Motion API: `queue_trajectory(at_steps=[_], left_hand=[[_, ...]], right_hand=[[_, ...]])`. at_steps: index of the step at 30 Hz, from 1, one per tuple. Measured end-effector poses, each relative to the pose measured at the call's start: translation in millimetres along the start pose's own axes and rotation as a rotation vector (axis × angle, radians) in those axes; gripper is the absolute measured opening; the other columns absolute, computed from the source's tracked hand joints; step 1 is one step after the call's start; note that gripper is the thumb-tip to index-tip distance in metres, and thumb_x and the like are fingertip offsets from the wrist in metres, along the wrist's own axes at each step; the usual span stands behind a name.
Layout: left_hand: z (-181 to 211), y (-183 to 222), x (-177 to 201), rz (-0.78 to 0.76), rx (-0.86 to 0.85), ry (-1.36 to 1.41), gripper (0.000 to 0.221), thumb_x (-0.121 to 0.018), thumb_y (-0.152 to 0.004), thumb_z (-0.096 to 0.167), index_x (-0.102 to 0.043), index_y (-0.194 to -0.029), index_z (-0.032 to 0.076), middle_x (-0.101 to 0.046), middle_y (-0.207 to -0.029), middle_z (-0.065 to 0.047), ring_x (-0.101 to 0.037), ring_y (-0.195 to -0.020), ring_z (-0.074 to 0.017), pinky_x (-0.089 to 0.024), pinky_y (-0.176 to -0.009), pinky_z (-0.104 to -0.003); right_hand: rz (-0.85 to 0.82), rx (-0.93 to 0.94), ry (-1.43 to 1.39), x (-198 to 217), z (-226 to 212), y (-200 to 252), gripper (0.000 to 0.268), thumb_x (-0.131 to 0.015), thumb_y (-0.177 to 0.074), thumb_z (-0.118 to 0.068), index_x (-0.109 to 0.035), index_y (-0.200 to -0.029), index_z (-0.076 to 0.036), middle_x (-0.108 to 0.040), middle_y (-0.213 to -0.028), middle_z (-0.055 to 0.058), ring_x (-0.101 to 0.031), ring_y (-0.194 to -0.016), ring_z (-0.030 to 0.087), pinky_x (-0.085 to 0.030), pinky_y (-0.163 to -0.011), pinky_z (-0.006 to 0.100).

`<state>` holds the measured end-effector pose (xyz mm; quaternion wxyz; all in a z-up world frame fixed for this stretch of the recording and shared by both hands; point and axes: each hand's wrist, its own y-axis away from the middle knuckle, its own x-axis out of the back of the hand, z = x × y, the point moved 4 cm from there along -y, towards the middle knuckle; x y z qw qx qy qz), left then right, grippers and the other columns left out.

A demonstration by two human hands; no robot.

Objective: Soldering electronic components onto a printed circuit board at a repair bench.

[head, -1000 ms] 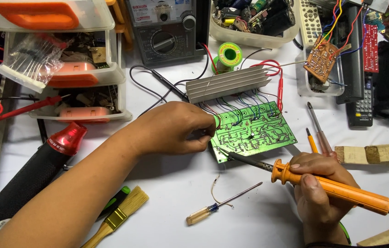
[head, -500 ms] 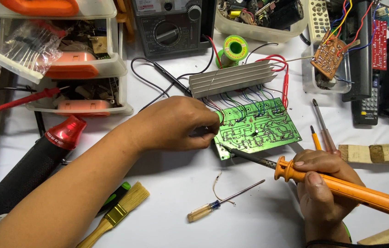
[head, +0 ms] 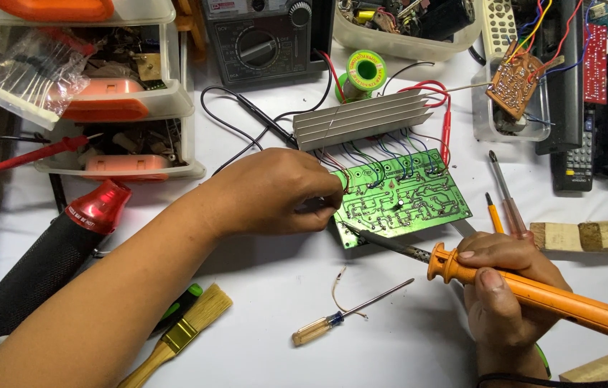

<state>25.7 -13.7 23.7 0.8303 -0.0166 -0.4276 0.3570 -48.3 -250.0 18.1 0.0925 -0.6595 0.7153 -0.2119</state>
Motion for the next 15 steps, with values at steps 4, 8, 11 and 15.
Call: queue_trajectory(at_steps=[4, 8, 11, 15], left_hand=[[-1.3, 0.5, -1.1, 0.01, -0.002, -0.005, 0.003, -0.055, -0.071, 0.008, -0.057, -0.072, 0.011, -0.055, -0.059, -0.006, -0.053, -0.053, -0.0248, -0.039, -0.047, -0.036], [0.6, -0.5, 0.9, -0.009, 0.008, 0.011, 0.002, -0.055, -0.072, 0.009, -0.057, -0.073, 0.01, -0.055, -0.059, -0.006, -0.053, -0.053, -0.0251, -0.038, -0.047, -0.037], [0.4, 0.2, 0.2, -0.006, 0.002, 0.01, 0.002, -0.055, -0.072, 0.009, -0.056, -0.072, 0.011, -0.054, -0.058, -0.006, -0.052, -0.053, -0.025, -0.038, -0.047, -0.037], [1.1, 0.3, 0.2, 0.004, -0.019, -0.013, 0.002, -0.056, -0.072, 0.009, -0.056, -0.071, 0.011, -0.054, -0.058, -0.005, -0.052, -0.053, -0.0242, -0.038, -0.046, -0.037]], right_hand=[[0.008, 0.005, -0.02, -0.2, 0.4, 0.6, 0.021, -0.049, -0.077, -0.022, -0.052, -0.08, -0.001, -0.054, -0.069, 0.01, -0.05, -0.058, 0.019, -0.042, -0.062, 0.028], [0.005, 0.01, -0.004, 1.0, 2.1, 1.1, 0.021, -0.048, -0.077, -0.021, -0.053, -0.08, -0.001, -0.055, -0.071, 0.01, -0.052, -0.059, 0.019, -0.044, -0.061, 0.028], [0.006, 0.019, -0.003, 0.6, 1.1, 1.0, 0.021, -0.047, -0.077, -0.02, -0.053, -0.08, 0.0, -0.054, -0.07, 0.011, -0.051, -0.058, 0.021, -0.043, -0.062, 0.029], [0.014, 0.0, 0.007, -0.2, 1.0, 1.5, 0.021, -0.048, -0.077, -0.021, -0.053, -0.08, -0.001, -0.054, -0.069, 0.01, -0.051, -0.059, 0.02, -0.043, -0.063, 0.028]])
